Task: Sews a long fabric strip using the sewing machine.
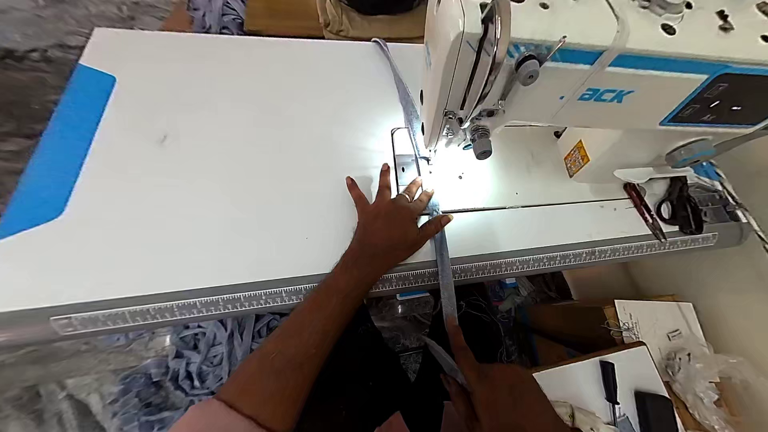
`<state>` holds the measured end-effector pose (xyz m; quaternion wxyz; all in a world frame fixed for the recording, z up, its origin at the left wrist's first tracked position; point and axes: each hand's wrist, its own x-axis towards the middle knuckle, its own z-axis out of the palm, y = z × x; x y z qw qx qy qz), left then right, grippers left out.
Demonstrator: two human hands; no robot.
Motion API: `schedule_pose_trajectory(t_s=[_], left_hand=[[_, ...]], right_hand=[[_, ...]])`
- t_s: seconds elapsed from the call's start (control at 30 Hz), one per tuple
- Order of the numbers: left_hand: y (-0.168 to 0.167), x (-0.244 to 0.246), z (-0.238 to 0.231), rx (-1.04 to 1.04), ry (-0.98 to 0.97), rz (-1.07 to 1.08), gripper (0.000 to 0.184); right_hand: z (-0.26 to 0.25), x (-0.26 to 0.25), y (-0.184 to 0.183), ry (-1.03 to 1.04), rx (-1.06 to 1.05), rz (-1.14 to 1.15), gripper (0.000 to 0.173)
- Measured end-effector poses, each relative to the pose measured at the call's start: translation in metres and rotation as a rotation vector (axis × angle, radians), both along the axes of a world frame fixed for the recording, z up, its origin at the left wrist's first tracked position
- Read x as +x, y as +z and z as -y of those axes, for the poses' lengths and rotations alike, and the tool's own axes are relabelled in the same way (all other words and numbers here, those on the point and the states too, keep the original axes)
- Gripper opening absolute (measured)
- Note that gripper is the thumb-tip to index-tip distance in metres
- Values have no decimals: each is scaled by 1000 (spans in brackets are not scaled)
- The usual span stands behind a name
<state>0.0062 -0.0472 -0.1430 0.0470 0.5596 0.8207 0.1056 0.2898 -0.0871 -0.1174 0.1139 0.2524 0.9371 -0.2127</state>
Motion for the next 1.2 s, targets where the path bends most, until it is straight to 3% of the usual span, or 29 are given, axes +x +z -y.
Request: schedule_pose_trajectory(t_s=[0.1, 0.23, 0.37, 0.47, 0.57, 0.7, 0.8, 0.87, 0.93, 0.97, 1.03, 1.1, 1.2], left_hand=[[-1, -10, -14, -44, 46, -23, 71], [1, -23, -28, -75, 105, -3, 64], [2, -29, -32, -54, 111, 17, 60], [2, -28, -33, -27, 116, 21, 59], [0, -30, -36, -27, 139, 24, 57], [3, -35, -43, -26, 148, 36, 54], [0, -37, -42, -7, 156, 22, 58], [-4, -33, -38, 60, 129, 0, 61], [-6, -23, -29, 139, 29, -4, 64], [-7, -16, -22, 132, -21, -11, 65], [-10, -4, -3, 83, -86, -7, 67], [-11, 1, 10, 70, -127, 2, 66], [-10, 4, 18, 106, -170, -8, 62]], right_hand=[[6, 4, 0, 47, -95, 111, 69], [-21, 9, -14, 87, -332, 240, 84], [-104, 21, 12, -95, -59, -50, 52], [-173, 21, 54, -325, 188, -147, 55], [-224, 14, 52, -477, 466, -248, 63], [-250, 9, 24, -435, 471, 8, 62], [-237, 21, 54, -497, 438, -192, 57], [-206, 27, 54, -477, 275, -303, 46], [-167, 24, 21, -291, -127, -307, 27], [-150, 16, -5, -179, -356, -240, 28], [-116, -10, -53, -104, -675, -192, 46], [-91, -34, -89, -180, -847, -337, 42], [-69, -59, -118, -182, -928, -608, 25]])
